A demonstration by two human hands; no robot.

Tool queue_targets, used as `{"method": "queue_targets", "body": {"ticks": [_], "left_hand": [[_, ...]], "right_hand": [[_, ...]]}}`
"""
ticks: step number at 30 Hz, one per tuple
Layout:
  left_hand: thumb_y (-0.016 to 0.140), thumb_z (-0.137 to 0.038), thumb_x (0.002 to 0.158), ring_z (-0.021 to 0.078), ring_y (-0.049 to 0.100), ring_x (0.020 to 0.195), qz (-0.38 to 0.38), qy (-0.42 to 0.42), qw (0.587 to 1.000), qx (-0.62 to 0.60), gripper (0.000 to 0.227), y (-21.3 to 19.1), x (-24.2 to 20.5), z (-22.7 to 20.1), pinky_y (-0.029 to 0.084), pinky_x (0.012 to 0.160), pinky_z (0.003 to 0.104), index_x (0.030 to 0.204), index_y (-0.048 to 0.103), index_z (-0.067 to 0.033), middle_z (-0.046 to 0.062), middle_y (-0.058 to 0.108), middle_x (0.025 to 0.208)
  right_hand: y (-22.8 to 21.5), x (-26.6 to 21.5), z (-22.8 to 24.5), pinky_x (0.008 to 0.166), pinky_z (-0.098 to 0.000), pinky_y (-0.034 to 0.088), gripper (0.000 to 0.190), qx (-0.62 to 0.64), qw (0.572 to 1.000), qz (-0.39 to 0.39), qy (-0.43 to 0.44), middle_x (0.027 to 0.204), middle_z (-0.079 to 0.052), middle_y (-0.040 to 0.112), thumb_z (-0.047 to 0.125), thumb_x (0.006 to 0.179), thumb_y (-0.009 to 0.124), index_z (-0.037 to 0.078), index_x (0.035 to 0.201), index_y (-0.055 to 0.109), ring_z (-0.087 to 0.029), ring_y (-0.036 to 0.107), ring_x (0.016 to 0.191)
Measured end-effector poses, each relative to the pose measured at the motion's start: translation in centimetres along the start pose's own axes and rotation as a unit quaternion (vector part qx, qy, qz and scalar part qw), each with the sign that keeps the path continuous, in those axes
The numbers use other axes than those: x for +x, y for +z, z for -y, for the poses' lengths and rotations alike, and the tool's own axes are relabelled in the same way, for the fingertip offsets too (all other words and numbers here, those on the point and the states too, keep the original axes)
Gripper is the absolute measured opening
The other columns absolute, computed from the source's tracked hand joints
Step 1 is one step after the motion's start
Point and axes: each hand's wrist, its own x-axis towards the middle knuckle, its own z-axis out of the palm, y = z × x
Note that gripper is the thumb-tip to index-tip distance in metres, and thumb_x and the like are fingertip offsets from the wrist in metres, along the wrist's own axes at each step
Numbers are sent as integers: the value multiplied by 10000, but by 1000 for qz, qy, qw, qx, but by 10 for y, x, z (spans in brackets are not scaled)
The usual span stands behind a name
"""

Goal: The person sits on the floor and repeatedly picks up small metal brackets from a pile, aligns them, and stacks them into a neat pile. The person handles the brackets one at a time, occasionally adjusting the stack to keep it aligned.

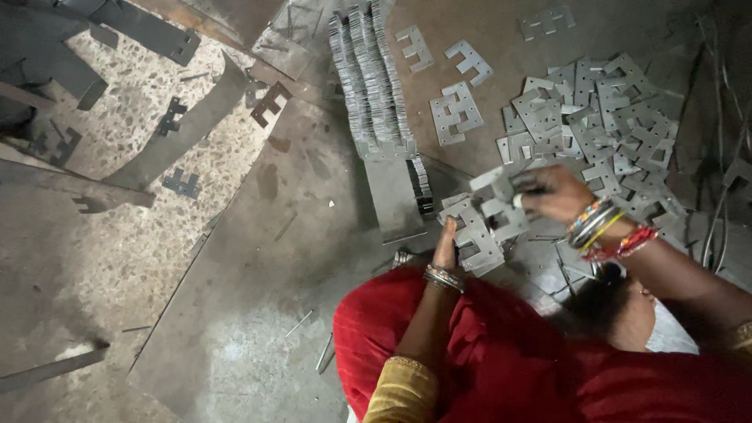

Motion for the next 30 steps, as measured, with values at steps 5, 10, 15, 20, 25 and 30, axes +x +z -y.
{"method": "queue_targets", "body": {"ticks": [5, 10, 15, 20, 25, 30], "left_hand": [[589, -503, 1035, 172, 627, 1152, 35, 27, 996, 75, 577, -30, 17, 17, 541, 981, 358, 1427, 556, -81, 32, 633, 1324], [641, -437, 975, 195, 627, 1067, 32, 18, 998, 46, 556, -40, 18, 29, 546, 891, 410, 1395, 538, -87, 41, 622, 1252], [690, -336, 977, 220, 647, 1102, 37, 88, 979, 182, 452, -30, 19, 18, 542, 962, 410, 1308, 635, -34, 81, 676, 1229], [768, -246, 908, 230, 719, 1064, 49, 100, 976, 185, 323, 34, -17, -26, 569, 948, 357, 1117, 774, 0, 153, 754, 1159], [862, -181, 785, 238, 732, 918, 54, 159, 944, 284, 438, 125, -55, -129, 612, 840, 396, 1135, 719, 40, 167, 754, 1064], [855, -263, 711, 305, 728, 1118, 157, 253, 707, 642, 654, 165, -52, -254, 557, 1002, 398, 1287, 689, -1, 184, 764, 1212]], "right_hand": [[21, -17, -7, 751, -382, 642, 465, 67, 997, 39, 21, 1163, -133, 741, 81, 838, 730, -13, 1285, 644, -225, 728, 924], [18, -25, -1, 740, -390, 636, 469, 106, 992, 35, 52, 1168, -117, 729, 63, 826, 733, -6, 1282, 647, -218, 712, 922], [37, -41, 13, 742, -340, 634, 454, -17, 999, -30, -34, 1068, -124, 782, 76, 793, 776, 15, 1236, 691, -195, 749, 868], [37, -61, 39, 812, -317, 613, 404, -213, 965, -93, -118, 978, -119, 801, 125, 764, 843, 56, 1143, 721, -202, 783, 867], [29, -50, 65, 942, -341, 588, 638, 53, 970, -24, -234, 1201, -91, 727, 140, 735, 844, 89, 1326, 610, -194, 712, 1071], [76, -16, 83, 991, -451, 551, 969, -98, 894, -230, -371, 1274, -208, 616, 91, 627, 911, 55, 1466, 429, -334, 648, 1158]]}}
